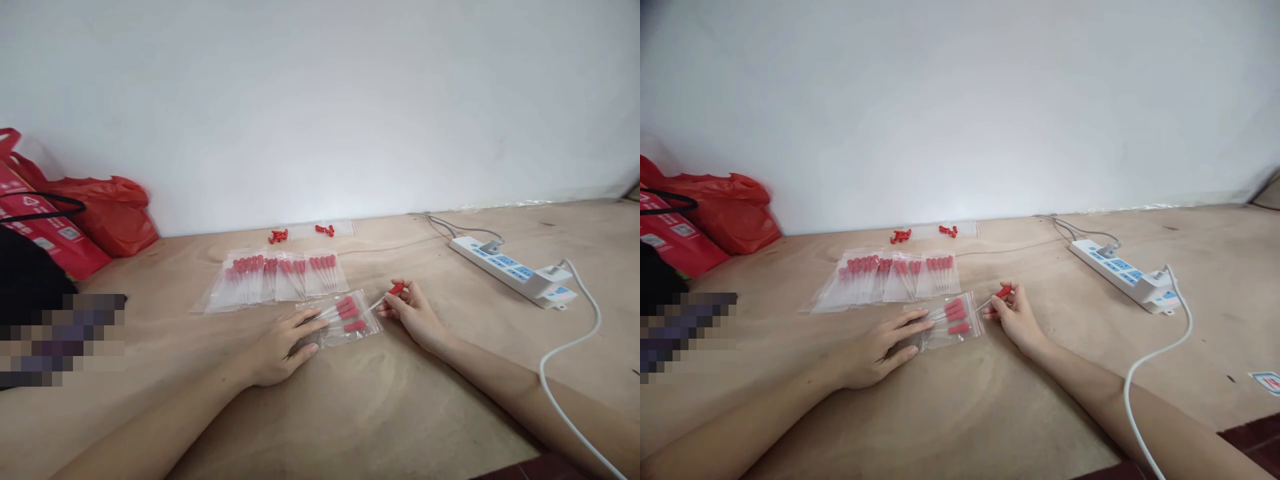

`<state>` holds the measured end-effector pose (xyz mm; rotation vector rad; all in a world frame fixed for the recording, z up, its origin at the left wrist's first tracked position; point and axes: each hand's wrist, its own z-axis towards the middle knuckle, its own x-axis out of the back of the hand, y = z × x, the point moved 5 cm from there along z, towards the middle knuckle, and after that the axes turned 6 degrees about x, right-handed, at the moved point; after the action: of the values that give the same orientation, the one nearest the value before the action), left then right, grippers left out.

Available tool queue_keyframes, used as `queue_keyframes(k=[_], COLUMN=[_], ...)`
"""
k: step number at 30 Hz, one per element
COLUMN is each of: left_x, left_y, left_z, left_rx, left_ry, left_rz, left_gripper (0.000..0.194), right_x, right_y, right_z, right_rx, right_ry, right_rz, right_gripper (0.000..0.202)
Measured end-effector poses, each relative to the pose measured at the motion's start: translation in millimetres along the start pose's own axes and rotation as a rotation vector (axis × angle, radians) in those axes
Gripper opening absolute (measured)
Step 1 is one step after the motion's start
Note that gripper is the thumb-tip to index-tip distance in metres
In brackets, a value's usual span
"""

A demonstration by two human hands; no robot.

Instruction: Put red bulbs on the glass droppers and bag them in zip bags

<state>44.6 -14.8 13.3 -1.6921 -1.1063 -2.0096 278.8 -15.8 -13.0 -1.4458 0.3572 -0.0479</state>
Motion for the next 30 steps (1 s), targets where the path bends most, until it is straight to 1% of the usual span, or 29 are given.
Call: queue_keyframes(k=[2, 4, 8, 10, 14, 16, 19, 21, 22, 24, 27, 28, 30], left_x=[-0.8, -1.3, 0.1, 0.8, 0.3, -0.3, -0.9, -1.1, -1.4, -2.1, -2.7, -2.7, -2.6], left_y=[-0.4, -0.3, 1.0, 1.3, 0.8, 0.5, -0.1, -0.5, -0.8, -1.4, -1.7, -1.8, -1.8], left_z=[0.3, 0.4, -0.1, -0.3, -0.6, -0.5, -0.4, -0.3, -0.2, 0.0, 0.3, 0.3, 0.1], left_rx=[0.003, 0.006, -0.005, -0.016, -0.024, -0.021, -0.016, -0.016, -0.015, -0.018, -0.024, -0.024, -0.023], left_ry=[-0.009, -0.024, -0.016, 0.0, 0.011, 0.008, 0.004, 0.002, -0.001, -0.011, -0.018, -0.017, -0.012], left_rz=[0.004, 0.015, 0.025, 0.023, 0.022, 0.024, 0.022, 0.023, 0.027, 0.039, 0.052, 0.051, 0.049], left_gripper=[0.042, 0.042, 0.042, 0.041, 0.042, 0.042, 0.041, 0.041, 0.041, 0.042, 0.042, 0.042, 0.042], right_x=[-0.2, -2.2, -9.4, -12.5, -17.3, -20.2, -24.2, -25.3, -25.1, -23.9, -24.0, -24.6, -26.3], right_y=[2.4, 3.5, 2.5, 3.3, 6.7, 7.4, 5.2, 5.2, 5.9, 7.9, 8.0, 7.6, 6.5], right_z=[1.2, 1.0, -3.1, -4.6, -4.1, -2.9, -1.0, 0.4, 1.6, 4.2, 5.3, 4.7, 2.5], right_rx=[-0.027, -0.036, 0.021, 0.036, 0.037, 0.041, 0.058, 0.031, 0.01, -0.013, 0.052, 0.076, 0.093], right_ry=[-0.028, -0.091, -0.25, -0.288, -0.339, -0.416, -0.562, -0.616, -0.609, -0.538, -0.433, -0.427, -0.465], right_rz=[0.008, -0.032, -0.264, -0.33, -0.352, -0.385, -0.404, -0.396, -0.392, -0.378, -0.352, -0.351, -0.356], right_gripper=[0.043, 0.04, 0.032, 0.031, 0.025, 0.021, 0.022, 0.024, 0.024, 0.025, 0.023, 0.022, 0.021])
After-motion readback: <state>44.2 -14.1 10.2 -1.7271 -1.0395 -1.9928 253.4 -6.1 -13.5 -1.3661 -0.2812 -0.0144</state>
